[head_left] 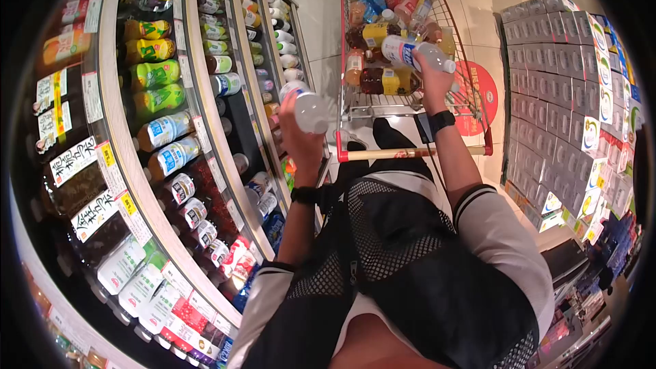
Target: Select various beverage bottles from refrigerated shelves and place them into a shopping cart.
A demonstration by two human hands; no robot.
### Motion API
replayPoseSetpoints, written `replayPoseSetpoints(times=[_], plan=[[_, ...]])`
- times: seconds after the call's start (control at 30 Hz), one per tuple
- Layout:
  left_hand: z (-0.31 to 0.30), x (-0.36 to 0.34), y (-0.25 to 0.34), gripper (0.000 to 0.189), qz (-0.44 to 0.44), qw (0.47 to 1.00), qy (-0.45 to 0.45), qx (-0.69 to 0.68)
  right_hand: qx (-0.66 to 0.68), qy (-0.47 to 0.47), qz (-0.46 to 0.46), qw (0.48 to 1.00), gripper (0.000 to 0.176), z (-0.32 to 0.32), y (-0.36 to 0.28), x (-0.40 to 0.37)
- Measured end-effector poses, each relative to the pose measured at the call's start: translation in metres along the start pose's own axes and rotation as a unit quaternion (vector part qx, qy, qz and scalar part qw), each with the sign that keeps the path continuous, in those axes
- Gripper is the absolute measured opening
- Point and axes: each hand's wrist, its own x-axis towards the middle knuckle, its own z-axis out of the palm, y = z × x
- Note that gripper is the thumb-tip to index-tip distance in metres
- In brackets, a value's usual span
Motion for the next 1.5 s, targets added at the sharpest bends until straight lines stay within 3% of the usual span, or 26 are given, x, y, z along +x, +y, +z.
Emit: replayPoseSetpoints(times=[0.03,0.1,0.13,0.17,0.2,0.23,0.27,0.33,0.43,0.5,0.63,0.7,0.73,0.77,0.83,0.87,0.9,0.97,1.0,1.07,1.2,1.37,1.5], plan=[[0.015,0.011,0.004,0.082,0.005,1.0,0.003,0.002,0.005,-0.002,-0.002,1.0,0.053,-0.01,0.009,0.013],[0.047,0.034,0.013,0.081,0.038,0.995,-0.077,0.044,-0.079,0.012,-0.149,0.986,0.052,-0.03,0.054,0.047],[0.064,0.041,0.019,0.075,0.086,0.993,-0.069,0.042,-0.07,0.043,-0.173,0.981,0.052,-0.034,0.065,0.055],[0.082,0.048,0.022,0.068,0.135,0.988,-0.058,0.043,-0.062,0.027,-0.178,0.982,0.052,-0.035,0.064,0.058],[0.101,0.055,0.02,0.084,0.138,0.986,-0.092,0.008,-0.078,0.019,-0.187,0.979,0.051,-0.041,0.062,0.056],[0.111,0.064,0.037,0.087,0.095,0.983,-0.156,0.019,-0.097,0.012,-0.192,0.976,0.051,-0.05,0.061,0.055],[0.12,0.07,0.047,0.087,0.12,0.977,-0.177,0.028,-0.092,0.001,-0.192,0.977,0.051,-0.062,0.058,0.056],[0.148,0.07,0.055,0.086,0.123,0.97,-0.205,0.052,-0.225,-0.017,-0.096,0.969,0.067,-0.085,0.05,0.068],[0.187,0.061,0.056,0.083,0.116,0.956,-0.257,0.078,-0.262,-0.034,-0.127,0.956,0.055,-0.124,0.048,0.079],[0.205,0.05,0.052,0.082,0.106,0.952,-0.275,0.083,-0.121,-0.048,-0.11,0.985,0.036,-0.15,0.039,0.077],[0.216,0.035,0.04,0.075,0.081,0.951,-0.275,0.117,-0.333,-0.076,-0.263,0.902,0.035,-0.226,0.026,0.052],[0.202,0.031,0.032,0.074,0.001,0.966,-0.254,0.039,-0.404,-0.042,-0.236,0.883,0.042,-0.258,0.028,0.031],[0.194,0.029,0.021,0.073,0.054,0.971,-0.228,0.053,-0.428,-0.015,-0.215,0.878,0.044,-0.272,0.038,0.023],[0.183,0.026,0.013,0.073,0.053,0.971,-0.228,0.055,-0.452,0.014,-0.193,0.871,0.047,-0.285,0.053,0.016],[0.159,0.02,0.001,0.074,0.057,0.975,-0.198,0.089,-0.461,0.014,-0.098,0.882,0.051,-0.309,0.089,0.012],[0.147,0.012,-0.009,0.073,0.074,0.977,-0.159,0.121,-0.341,0.012,-0.012,0.94,0.049,-0.309,0.1,0.013],[0.137,-0.004,-0.021,0.073,0.088,0.977,-0.12,0.153,-0.336,0.014,-0.011,0.942,0.041,-0.308,0.106,0.018],[0.12,-0.035,-0.035,0.07,-0.006,0.971,-0.115,0.21,-0.2,-0.03,0.014,0.979,0.031,-0.303,0.11,0.026],[0.122,-0.057,-0.051,0.07,-0.005,0.971,-0.113,0.213,-0.197,-0.032,0.014,0.98,0.031,-0.3,0.11,0.029],[0.128,-0.097,-0.081,0.069,-0.261,0.929,-0.215,0.147,-0.235,-0.019,0.098,0.967,0.025,-0.299,0.098,0.028],[0.124,-0.092,-0.064,0.069,-0.258,0.924,-0.201,0.2,-0.244,0.017,0.07,0.967,0.028,-0.296,0.1,0.027],[0.102,-0.081,-0.062,0.07,-0.291,0.906,-0.27,0.147,-0.273,0.029,0.056,0.96,0.026,-0.296,0.099,0.027],[0.113,-0.09,-0.068,0.068,-0.275,0.92,-0.229,0.158,-0.317,0.027,0.051,0.947,0.026,-0.288,0.089,0.03]])
